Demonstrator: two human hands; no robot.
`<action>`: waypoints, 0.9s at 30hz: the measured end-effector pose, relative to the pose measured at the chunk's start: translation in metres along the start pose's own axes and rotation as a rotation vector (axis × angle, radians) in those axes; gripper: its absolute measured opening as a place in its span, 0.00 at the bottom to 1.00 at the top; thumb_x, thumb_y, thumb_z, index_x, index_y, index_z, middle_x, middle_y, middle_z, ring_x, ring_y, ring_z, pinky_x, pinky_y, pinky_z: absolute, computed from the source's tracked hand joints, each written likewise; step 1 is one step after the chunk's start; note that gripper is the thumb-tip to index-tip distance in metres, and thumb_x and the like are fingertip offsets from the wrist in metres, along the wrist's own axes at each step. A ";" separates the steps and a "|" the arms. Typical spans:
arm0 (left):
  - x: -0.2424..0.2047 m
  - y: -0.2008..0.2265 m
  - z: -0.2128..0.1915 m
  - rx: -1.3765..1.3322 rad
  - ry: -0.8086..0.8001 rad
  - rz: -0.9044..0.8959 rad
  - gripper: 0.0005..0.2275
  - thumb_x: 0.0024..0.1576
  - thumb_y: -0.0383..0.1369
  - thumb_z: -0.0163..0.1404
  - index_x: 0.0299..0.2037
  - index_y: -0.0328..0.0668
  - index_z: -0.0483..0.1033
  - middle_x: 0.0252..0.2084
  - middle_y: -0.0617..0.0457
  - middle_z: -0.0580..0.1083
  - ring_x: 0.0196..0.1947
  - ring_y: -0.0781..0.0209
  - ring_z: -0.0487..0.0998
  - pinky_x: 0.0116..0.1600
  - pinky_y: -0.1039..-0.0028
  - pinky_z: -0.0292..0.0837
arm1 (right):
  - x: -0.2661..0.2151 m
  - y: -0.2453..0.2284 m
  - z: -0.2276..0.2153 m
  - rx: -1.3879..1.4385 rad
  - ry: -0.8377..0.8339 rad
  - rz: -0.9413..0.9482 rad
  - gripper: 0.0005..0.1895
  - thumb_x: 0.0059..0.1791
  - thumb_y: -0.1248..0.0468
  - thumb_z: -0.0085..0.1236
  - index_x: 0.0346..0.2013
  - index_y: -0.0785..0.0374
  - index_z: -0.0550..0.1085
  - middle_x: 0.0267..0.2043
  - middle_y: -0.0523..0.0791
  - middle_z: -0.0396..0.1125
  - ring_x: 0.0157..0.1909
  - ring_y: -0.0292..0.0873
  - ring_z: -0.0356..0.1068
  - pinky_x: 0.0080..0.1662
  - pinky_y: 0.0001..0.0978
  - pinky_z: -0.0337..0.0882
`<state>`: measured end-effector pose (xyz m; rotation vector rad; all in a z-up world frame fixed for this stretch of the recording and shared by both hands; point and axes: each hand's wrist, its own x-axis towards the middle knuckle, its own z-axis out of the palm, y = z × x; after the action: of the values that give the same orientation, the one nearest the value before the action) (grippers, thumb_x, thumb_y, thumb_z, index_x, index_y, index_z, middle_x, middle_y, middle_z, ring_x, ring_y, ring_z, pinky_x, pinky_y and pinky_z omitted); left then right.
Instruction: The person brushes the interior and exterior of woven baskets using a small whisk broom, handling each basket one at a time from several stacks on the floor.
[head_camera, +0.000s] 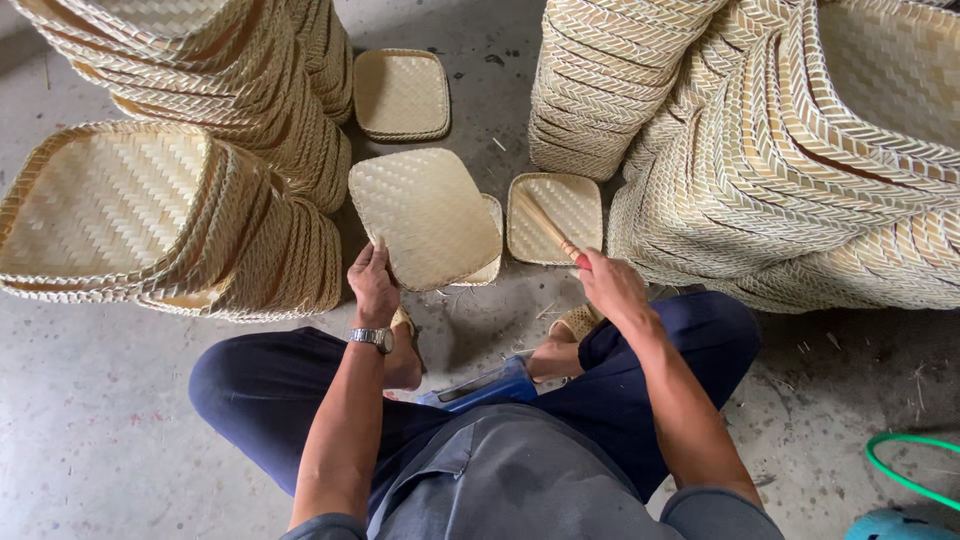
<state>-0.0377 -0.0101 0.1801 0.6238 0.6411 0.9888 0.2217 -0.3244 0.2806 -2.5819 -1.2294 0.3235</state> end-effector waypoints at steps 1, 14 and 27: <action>0.001 -0.005 0.004 0.000 -0.005 -0.006 0.07 0.64 0.27 0.55 0.46 0.28 0.78 0.35 0.57 0.76 0.31 0.72 0.74 0.37 0.82 0.71 | 0.002 0.006 -0.009 -0.001 0.002 0.008 0.15 0.54 0.60 0.53 0.53 0.66 0.73 0.24 0.49 0.72 0.21 0.41 0.67 0.28 0.39 0.69; -0.003 -0.120 0.116 1.115 -0.619 0.407 0.04 0.62 0.28 0.56 0.39 0.34 0.77 0.33 0.46 0.74 0.38 0.51 0.73 0.44 0.63 0.70 | -0.022 0.044 -0.066 0.286 0.328 0.143 0.22 0.51 0.58 0.61 0.56 0.67 0.74 0.39 0.60 0.74 0.38 0.61 0.75 0.41 0.48 0.73; 0.003 -0.214 0.129 1.429 -1.302 0.687 0.10 0.52 0.22 0.48 0.43 0.40 0.76 0.38 0.48 0.71 0.45 0.46 0.71 0.64 0.54 0.66 | -0.009 0.042 -0.047 0.307 0.492 0.065 0.21 0.51 0.63 0.64 0.55 0.73 0.73 0.43 0.60 0.74 0.43 0.58 0.77 0.44 0.43 0.75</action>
<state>0.1757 -0.1192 0.1087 2.5724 -0.2218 0.3474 0.2610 -0.3632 0.3123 -2.2496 -0.8460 -0.1052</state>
